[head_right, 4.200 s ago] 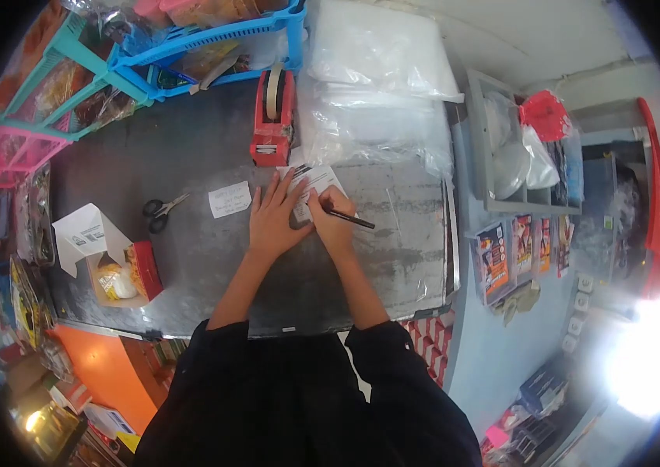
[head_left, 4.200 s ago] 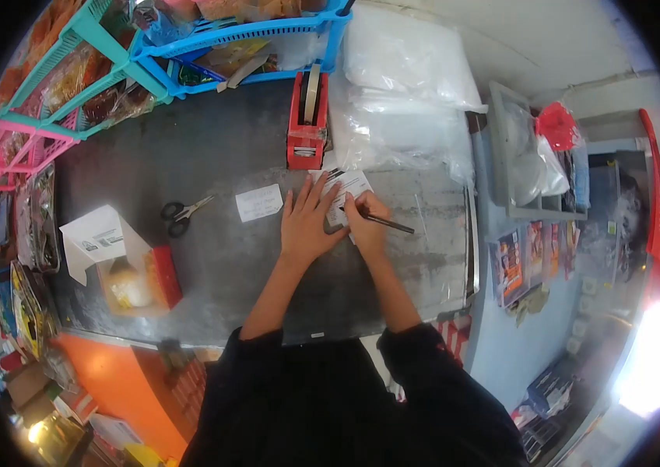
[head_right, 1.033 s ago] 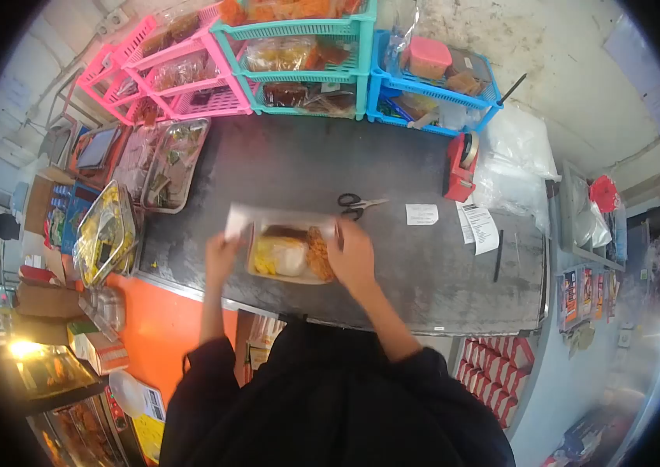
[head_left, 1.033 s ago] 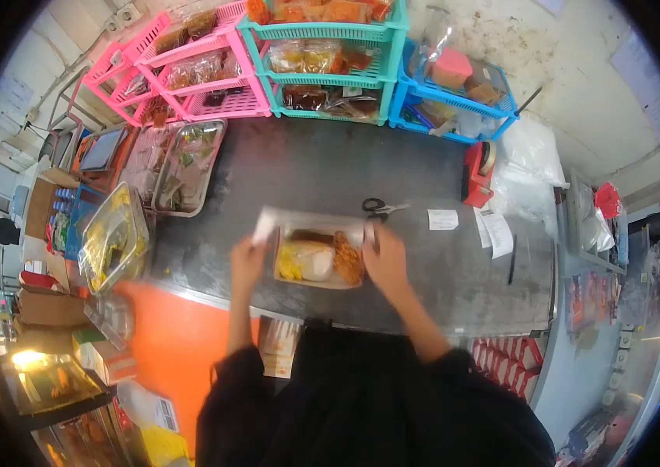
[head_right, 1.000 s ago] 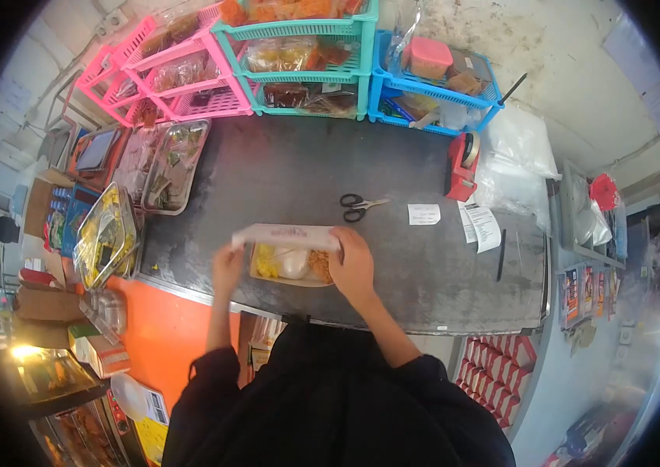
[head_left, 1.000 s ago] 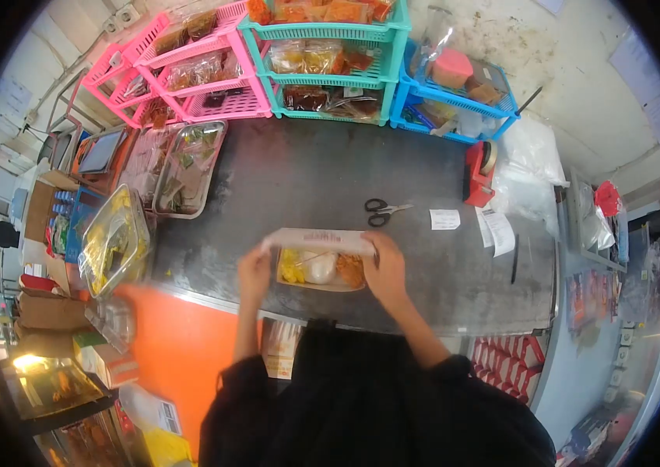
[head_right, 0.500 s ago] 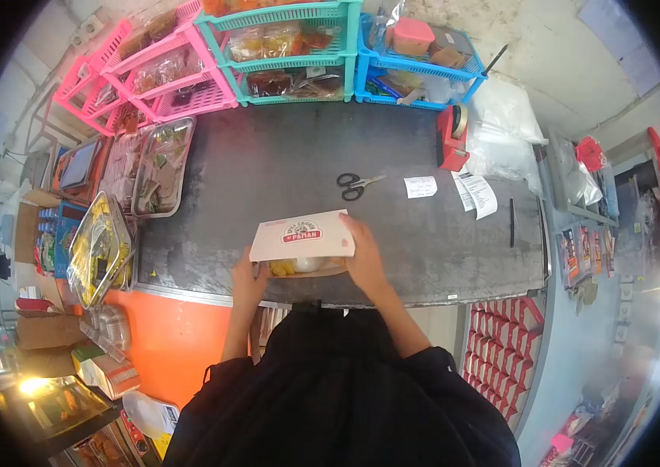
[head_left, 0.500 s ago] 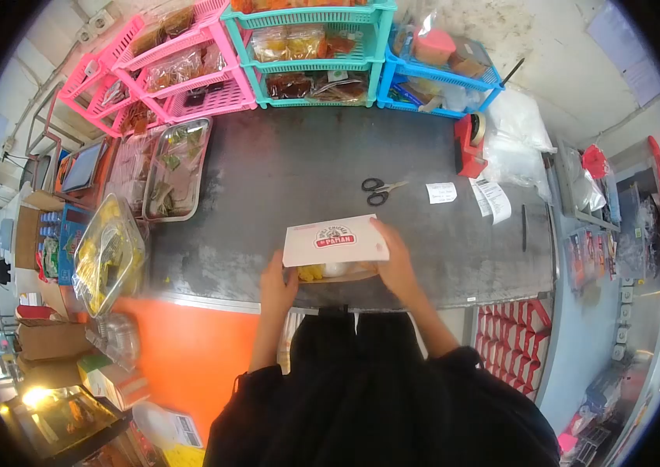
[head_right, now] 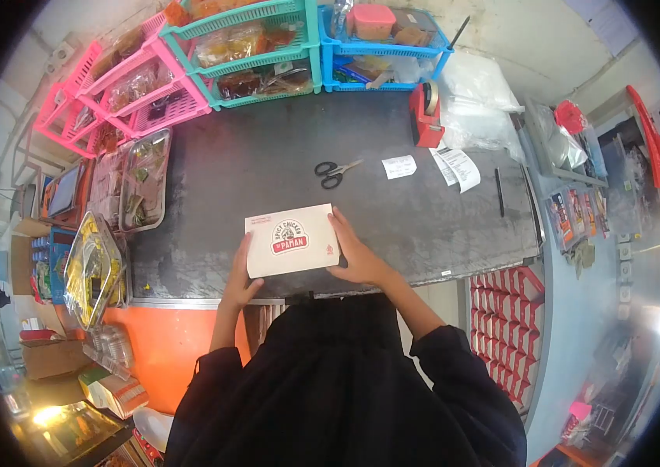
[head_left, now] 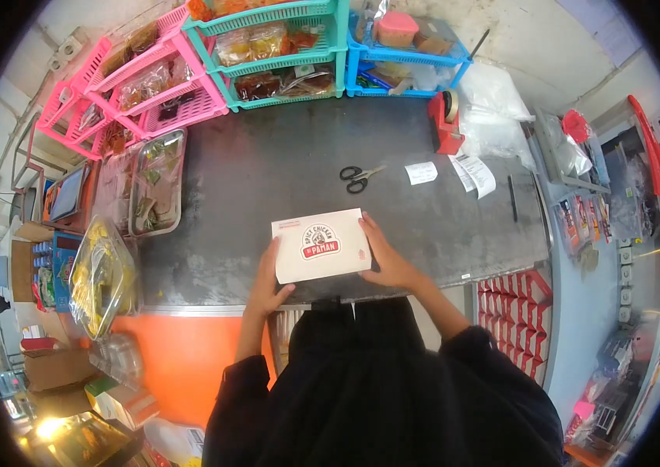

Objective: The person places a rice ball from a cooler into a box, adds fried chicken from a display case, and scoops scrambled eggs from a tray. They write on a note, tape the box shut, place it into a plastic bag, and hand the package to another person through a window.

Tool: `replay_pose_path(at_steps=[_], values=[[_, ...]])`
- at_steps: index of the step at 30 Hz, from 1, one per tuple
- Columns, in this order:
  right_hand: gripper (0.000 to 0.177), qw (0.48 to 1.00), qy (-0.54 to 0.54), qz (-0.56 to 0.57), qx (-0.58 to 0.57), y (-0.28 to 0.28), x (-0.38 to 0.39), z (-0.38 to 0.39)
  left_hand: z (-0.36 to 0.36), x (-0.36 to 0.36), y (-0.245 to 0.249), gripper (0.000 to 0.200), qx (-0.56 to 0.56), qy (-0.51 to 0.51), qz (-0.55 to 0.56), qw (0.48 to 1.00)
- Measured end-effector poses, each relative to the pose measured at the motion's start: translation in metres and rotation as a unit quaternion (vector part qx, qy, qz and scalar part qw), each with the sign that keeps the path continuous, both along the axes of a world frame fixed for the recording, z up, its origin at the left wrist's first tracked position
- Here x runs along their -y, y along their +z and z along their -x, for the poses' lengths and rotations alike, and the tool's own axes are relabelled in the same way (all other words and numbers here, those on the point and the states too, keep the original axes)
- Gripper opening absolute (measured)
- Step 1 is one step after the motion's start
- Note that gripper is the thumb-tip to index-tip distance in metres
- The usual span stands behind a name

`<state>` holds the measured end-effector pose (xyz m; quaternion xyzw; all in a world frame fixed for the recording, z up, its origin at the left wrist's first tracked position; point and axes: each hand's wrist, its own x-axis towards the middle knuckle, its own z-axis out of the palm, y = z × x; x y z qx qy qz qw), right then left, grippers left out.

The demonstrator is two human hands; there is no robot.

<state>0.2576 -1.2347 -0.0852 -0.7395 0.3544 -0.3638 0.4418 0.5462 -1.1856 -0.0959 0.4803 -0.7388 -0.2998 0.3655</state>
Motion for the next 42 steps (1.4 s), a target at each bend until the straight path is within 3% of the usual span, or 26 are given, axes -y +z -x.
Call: replay_pose_path(at_steps=[4, 9, 11, 15, 16, 18, 20, 22, 24, 25, 26, 27, 28, 29, 30, 31, 33, 34, 35, 36, 37, 38, 40, 42], values=[[0.073, 0.996, 0.043, -0.036, -0.073, 0.015, 0.005, 0.007, -0.004, 0.013, -0.006, 0.071, 0.002, -0.035, 0.003, 0.999], [0.052, 0.993, 0.029, 0.007, -0.114, 0.010, 0.013, 0.029, 0.014, 0.040, 0.004, 0.059, 0.079, -0.077, -0.017, 0.994], [0.050, 0.991, 0.012, 0.019, -0.135, 0.005, 0.015, 0.043, 0.032, 0.051, 0.004, 0.048, 0.075, -0.085, -0.029, 0.993], [0.050, 0.988, -0.002, 0.043, -0.150, 0.004, 0.015, 0.073, 0.058, 0.065, -0.004, 0.046, 0.072, -0.105, -0.072, 0.989], [0.050, 0.988, -0.005, 0.042, -0.151, 0.009, 0.014, 0.079, 0.067, 0.065, -0.001, 0.048, 0.122, -0.093, -0.015, 0.988], [0.050, 0.899, -0.013, 0.187, -0.395, 0.022, 0.010, 0.091, 0.088, 0.059, 0.014, 0.050, 0.170, -0.082, 0.046, 0.981], [0.045, 0.892, 0.000, 0.214, -0.398, 0.012, 0.023, 0.095, 0.112, 0.051, 0.031, 0.048, 0.391, -0.041, 0.114, 0.913], [0.042, 0.885, 0.015, 0.233, -0.401, 0.005, 0.034, 0.101, 0.130, 0.062, 0.013, 0.046, 0.381, -0.105, 0.157, 0.905], [0.037, 0.948, 0.078, 0.197, -0.238, 0.008, 0.060, 0.113, 0.144, 0.074, 0.001, 0.041, 0.337, -0.145, 0.211, 0.906], [0.034, 0.965, 0.020, 0.065, -0.253, 0.006, 0.074, 0.126, 0.152, 0.077, 0.005, 0.033, 0.259, -0.115, 0.219, 0.934], [0.032, 0.962, -0.038, -0.067, -0.262, 0.011, 0.091, 0.139, 0.159, 0.078, 0.003, 0.033, 0.260, -0.112, 0.223, 0.933], [0.027, 0.956, -0.211, -0.129, -0.157, 0.012, 0.112, 0.148, 0.164, 0.075, -0.001, 0.027, 0.218, -0.077, 0.204, 0.951], [0.022, 0.908, -0.373, -0.188, -0.043, 0.018, 0.136, 0.154, 0.170, 0.074, -0.003, 0.022, 0.176, -0.042, 0.183, 0.966], [0.020, 0.879, -0.477, -0.019, -0.024, 0.018, 0.162, 0.160, 0.176, 0.073, 0.001, 0.022, 0.178, -0.040, 0.185, 0.966], [0.020, 0.814, -0.561, 0.149, -0.005, 0.012, 0.188, 0.167, 0.185, 0.071, 0.008, 0.019, 0.165, 0.003, 0.157, 0.974], [0.020, 0.816, -0.558, 0.150, -0.004, -0.010, 0.210, 0.175, 0.192, 0.070, 0.013, 0.017, 0.151, 0.046, 0.129, 0.979], [0.019, 0.849, -0.505, 0.043, -0.150, -0.062, 0.241, 0.188, 0.201, 0.069, 0.015, 0.016, 0.145, 0.078, 0.111, 0.980], [0.019, 0.850, -0.503, 0.042, -0.148, -0.054, 0.241, 0.187, 0.203, 0.069, 0.016, 0.016, 0.139, 0.106, 0.094, 0.980], [0.019, 0.870, -0.468, -0.150, 0.045, -0.035, 0.239, 0.183, 0.203, 0.069, 0.016, 0.016, 0.141, 0.107, 0.094, 0.980], [0.020, 0.823, -0.399, -0.331, 0.234, -0.020, 0.234, 0.177, 0.202, 0.069, 0.015, 0.015, 0.159, 0.116, 0.092, 0.976], [0.017, 0.776, -0.406, -0.333, 0.351, -0.016, 0.226, 0.172, 0.201, 0.068, 0.015, 0.015, 0.177, 0.123, 0.089, 0.972], [0.017, 0.774, -0.407, -0.335, 0.351, -0.019, 0.214, 0.169, 0.199, 0.068, 0.013, 0.015, 0.179, 0.123, 0.086, 0.972], [0.013, 0.778, -0.357, -0.211, 0.472, -0.024, 0.196, 0.162, 0.197, 0.070, 0.008, 0.015, 0.170, 0.127, 0.094, 0.973], [0.010, 0.804, -0.397, -0.174, 0.407, -0.054, 0.196, 0.165, 0.195, 0.073, 0.007, 0.015, 0.149, 0.120, 0.073, 0.979]])
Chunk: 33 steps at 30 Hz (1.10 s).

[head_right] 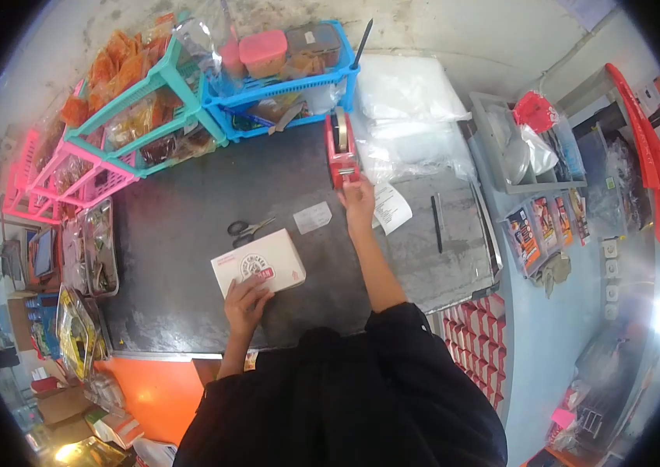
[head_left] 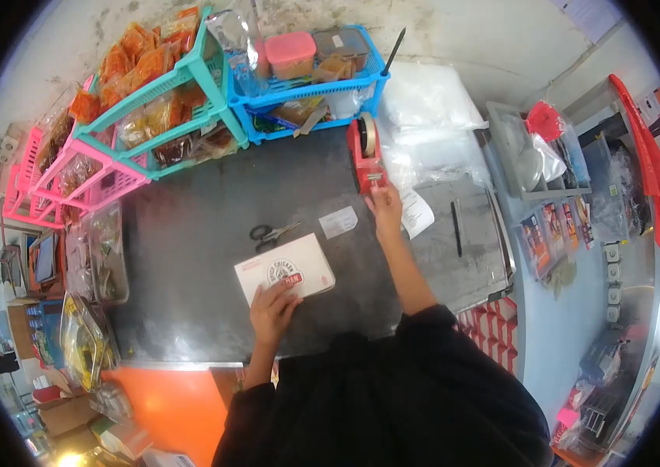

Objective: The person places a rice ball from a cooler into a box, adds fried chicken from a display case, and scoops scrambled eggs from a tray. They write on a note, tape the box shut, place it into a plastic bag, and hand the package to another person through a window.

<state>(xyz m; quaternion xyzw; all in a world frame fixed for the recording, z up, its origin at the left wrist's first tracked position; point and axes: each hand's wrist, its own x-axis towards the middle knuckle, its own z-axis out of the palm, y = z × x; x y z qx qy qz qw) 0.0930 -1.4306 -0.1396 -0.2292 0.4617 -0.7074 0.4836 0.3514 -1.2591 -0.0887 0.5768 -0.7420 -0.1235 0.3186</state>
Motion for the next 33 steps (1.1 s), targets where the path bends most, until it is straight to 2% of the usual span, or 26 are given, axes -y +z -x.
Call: replay_pose_path(at_steps=[1, 4, 6, 7, 9, 11, 13, 14, 16, 17, 19, 21, 23, 24, 26, 27, 29, 31, 32, 33], values=[[0.007, 0.996, -0.027, -0.005, -0.086, -0.012, -0.001, 0.003, -0.002, 0.001, 0.000, 0.015, -0.024, -0.008, -0.017, 1.000], [0.006, 0.988, -0.042, -0.058, -0.136, -0.017, -0.003, 0.006, -0.004, 0.001, 0.003, 0.015, -0.002, -0.024, 0.002, 1.000], [0.006, 0.966, -0.038, -0.047, -0.253, 0.014, -0.026, -0.005, -0.004, 0.004, 0.002, 0.017, 0.005, -0.027, 0.010, 1.000], [0.006, 0.942, -0.021, -0.048, -0.333, 0.053, -0.053, -0.019, -0.004, 0.001, 0.000, 0.018, 0.010, -0.032, 0.015, 0.999], [0.006, 0.893, 0.047, -0.045, -0.445, 0.062, -0.106, -0.041, -0.003, -0.001, -0.004, 0.019, -0.035, -0.019, 0.008, 0.999], [0.017, 0.898, 0.134, -0.007, -0.420, 0.061, -0.163, -0.076, -0.002, -0.003, -0.006, 0.020, -0.082, -0.004, 0.000, 0.997], [0.049, 0.934, 0.172, -0.042, -0.311, 0.059, -0.196, -0.109, -0.003, -0.005, -0.005, 0.018, -0.074, 0.004, 0.000, 0.997], [0.049, 0.933, 0.174, -0.044, -0.311, 0.063, -0.197, -0.121, -0.004, -0.006, -0.005, 0.018, -0.074, 0.006, -0.002, 0.997], [0.078, 0.970, 0.117, -0.186, -0.100, 0.069, -0.194, -0.136, -0.007, -0.006, -0.002, 0.018, -0.075, -0.024, -0.002, 0.997], [0.091, 0.962, 0.127, -0.224, -0.093, 0.062, -0.190, -0.137, -0.009, -0.004, 0.000, 0.018, -0.075, -0.024, -0.003, 0.997], [0.086, 0.965, 0.131, -0.213, -0.085, 0.046, -0.185, -0.136, -0.012, 0.000, 0.006, 0.026, 0.050, -0.096, 0.059, 0.992], [0.081, 0.967, 0.133, -0.201, -0.082, 0.031, -0.182, -0.128, -0.013, 0.001, 0.003, 0.031, 0.056, -0.106, 0.049, 0.992], [0.065, 0.914, 0.163, -0.126, -0.349, 0.021, -0.180, -0.113, -0.010, 0.001, 0.007, 0.036, 0.062, -0.117, 0.041, 0.990], [0.065, 0.914, 0.161, -0.125, -0.351, 0.018, -0.181, -0.104, -0.005, 0.000, 0.012, 0.038, 0.063, -0.090, 0.040, 0.993], [0.054, 0.867, 0.135, -0.115, -0.465, 0.017, -0.183, -0.082, 0.001, -0.001, 0.012, 0.040, 0.063, -0.063, 0.043, 0.995], [0.054, 0.866, 0.134, -0.113, -0.467, 0.018, -0.176, -0.068, 0.004, -0.002, 0.003, 0.042, 0.064, -0.038, 0.041, 0.996], [0.056, 0.782, 0.064, 0.003, -0.620, 0.026, -0.136, -0.041, 0.010, -0.001, -0.004, 0.045, 0.062, -0.005, 0.043, 0.997], [0.050, 0.746, 0.068, 0.017, -0.662, 0.012, -0.084, -0.027, 0.012, -0.005, -0.004, 0.047, 0.019, 0.018, 0.013, 1.000], [0.050, 0.745, 0.069, 0.023, -0.663, 0.012, -0.070, -0.030, 0.012, -0.007, 0.005, 0.047, 0.018, 0.023, 0.016, 0.999], [0.048, 0.734, 0.047, -0.013, -0.678, 0.010, -0.056, -0.038, 0.010, -0.009, 0.016, 0.050, -0.022, 0.012, 0.005, 1.000]])
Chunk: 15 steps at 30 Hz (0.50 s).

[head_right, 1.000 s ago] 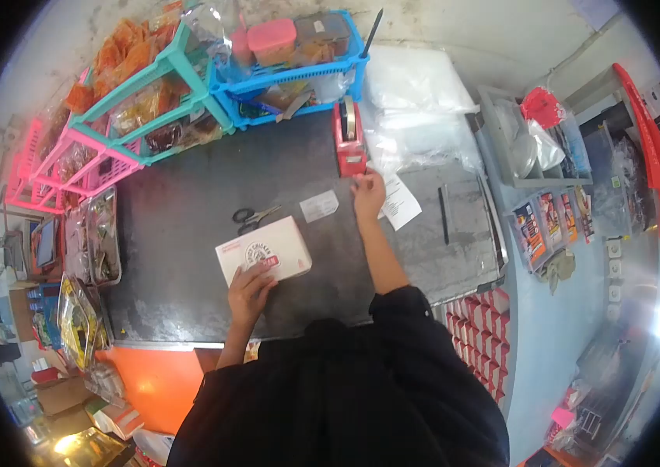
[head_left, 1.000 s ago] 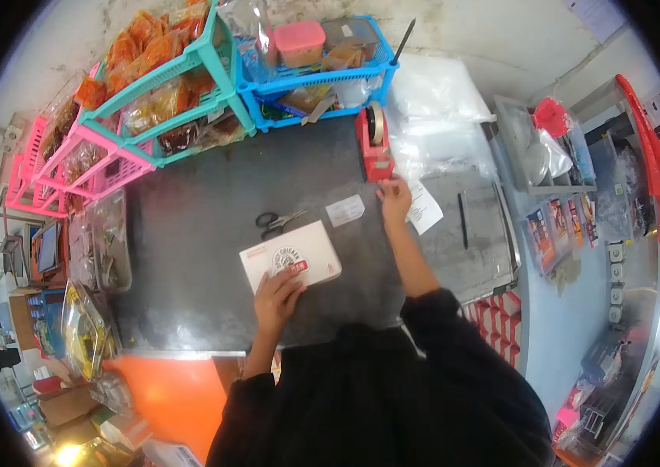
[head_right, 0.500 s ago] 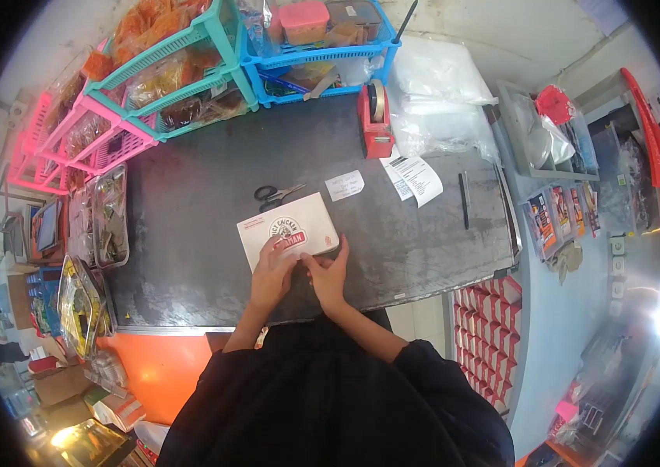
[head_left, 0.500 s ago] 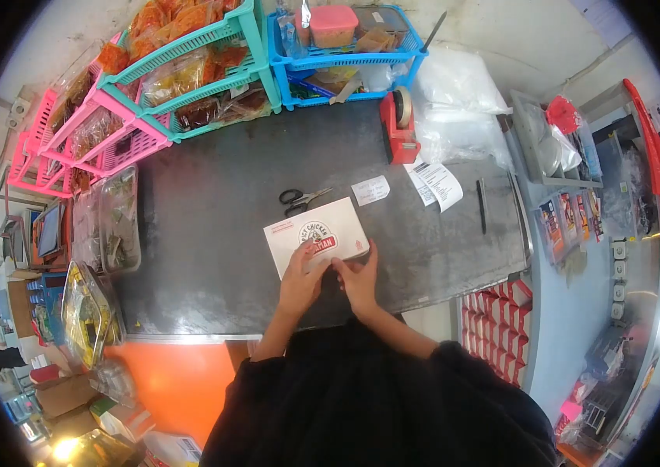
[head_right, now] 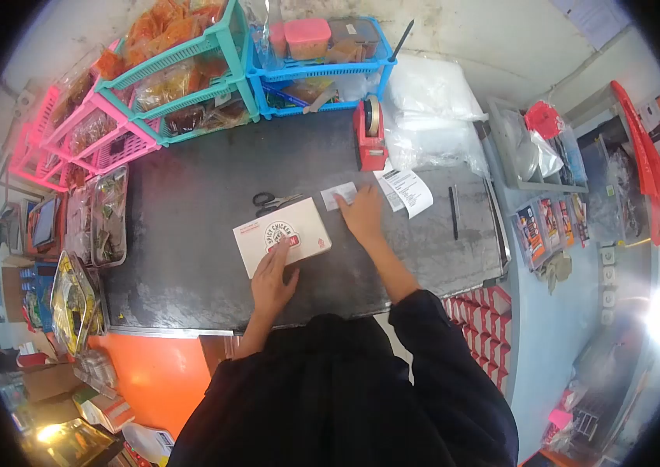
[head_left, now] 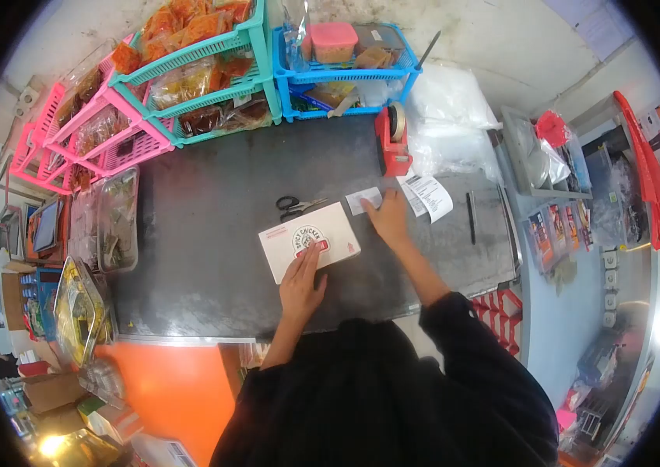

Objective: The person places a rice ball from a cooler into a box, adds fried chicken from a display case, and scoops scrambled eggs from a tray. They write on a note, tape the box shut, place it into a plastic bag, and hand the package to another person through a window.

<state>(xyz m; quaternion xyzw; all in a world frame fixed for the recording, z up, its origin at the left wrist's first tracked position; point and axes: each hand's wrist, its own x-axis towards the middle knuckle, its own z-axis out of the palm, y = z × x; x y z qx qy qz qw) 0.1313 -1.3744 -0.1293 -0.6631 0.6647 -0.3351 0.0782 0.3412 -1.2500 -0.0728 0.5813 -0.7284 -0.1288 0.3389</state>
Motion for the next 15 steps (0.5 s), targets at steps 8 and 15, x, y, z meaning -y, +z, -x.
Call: replay_pose_path(at_steps=[8, 15], values=[[0.043, 0.964, 0.049, -0.142, 0.220, 0.015, 0.022, 0.002, 0.020, -0.002, 0.000, 0.048, -0.186, -0.006, -0.109, 0.976], [0.034, 0.798, 0.225, -0.261, 0.495, 0.088, -0.028, 0.004, 0.062, 0.047, 0.028, 0.028, -0.645, 0.083, -0.296, 0.699]])
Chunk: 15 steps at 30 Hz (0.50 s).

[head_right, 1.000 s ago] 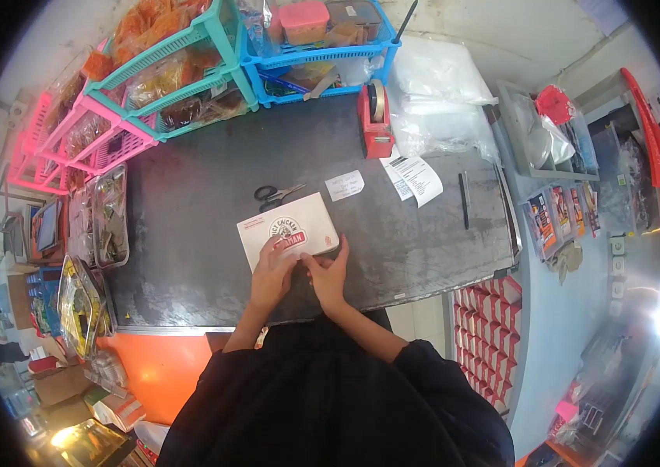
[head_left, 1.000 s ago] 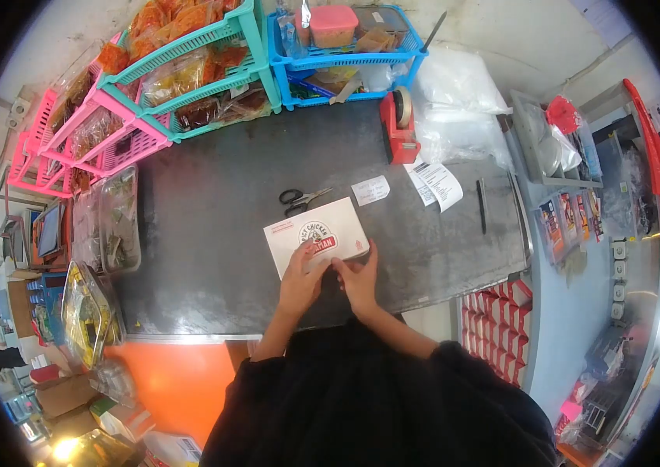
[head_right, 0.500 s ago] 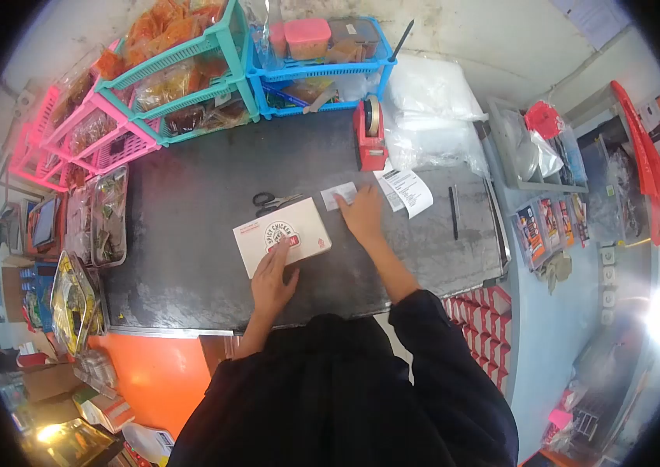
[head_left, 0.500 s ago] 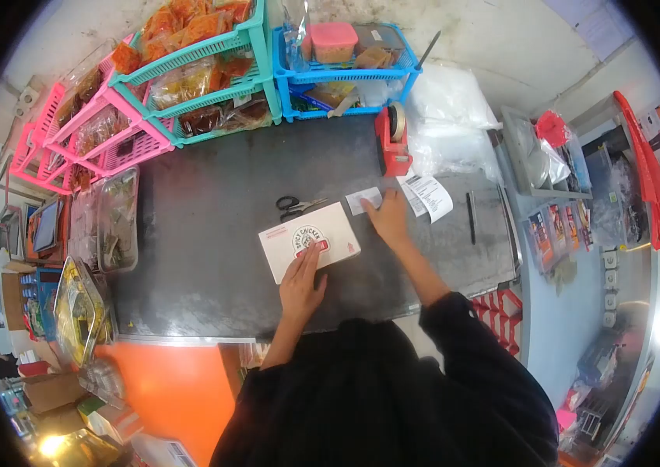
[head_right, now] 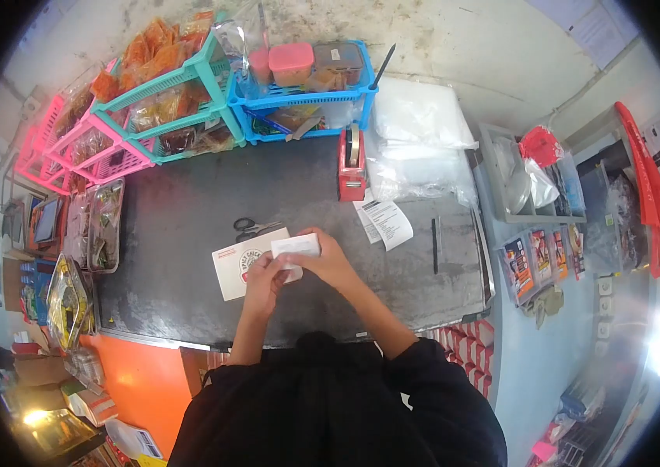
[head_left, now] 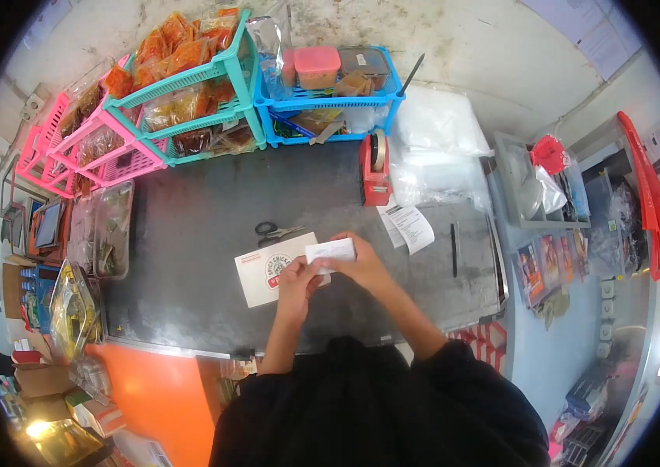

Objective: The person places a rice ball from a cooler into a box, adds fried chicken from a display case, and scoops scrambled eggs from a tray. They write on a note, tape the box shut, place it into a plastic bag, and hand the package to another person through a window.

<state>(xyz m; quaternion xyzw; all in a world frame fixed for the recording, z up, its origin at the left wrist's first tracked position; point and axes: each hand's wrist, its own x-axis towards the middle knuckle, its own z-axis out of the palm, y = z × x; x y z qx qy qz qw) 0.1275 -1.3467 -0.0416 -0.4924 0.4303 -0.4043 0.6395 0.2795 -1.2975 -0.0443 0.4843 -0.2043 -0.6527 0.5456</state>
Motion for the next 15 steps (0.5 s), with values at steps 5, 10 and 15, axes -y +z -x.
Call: replay_pose_path(at_steps=[5, 10, 15], values=[[0.033, 0.890, -0.301, 0.165, -0.299, -0.013, 0.064, 0.051, -0.049, -0.013, -0.032, 0.036, 0.170, 0.090, 0.041, 0.980], [0.028, 0.852, -0.273, 0.166, -0.415, -0.096, 0.127, 0.065, -0.081, -0.035, -0.031, 0.035, 0.491, 0.188, -0.013, 0.851], [0.008, 0.893, -0.350, -0.064, 0.276, -0.070, 0.104, 0.036, -0.080, -0.042, -0.049, 0.037, 0.750, 0.170, 0.086, 0.634]])
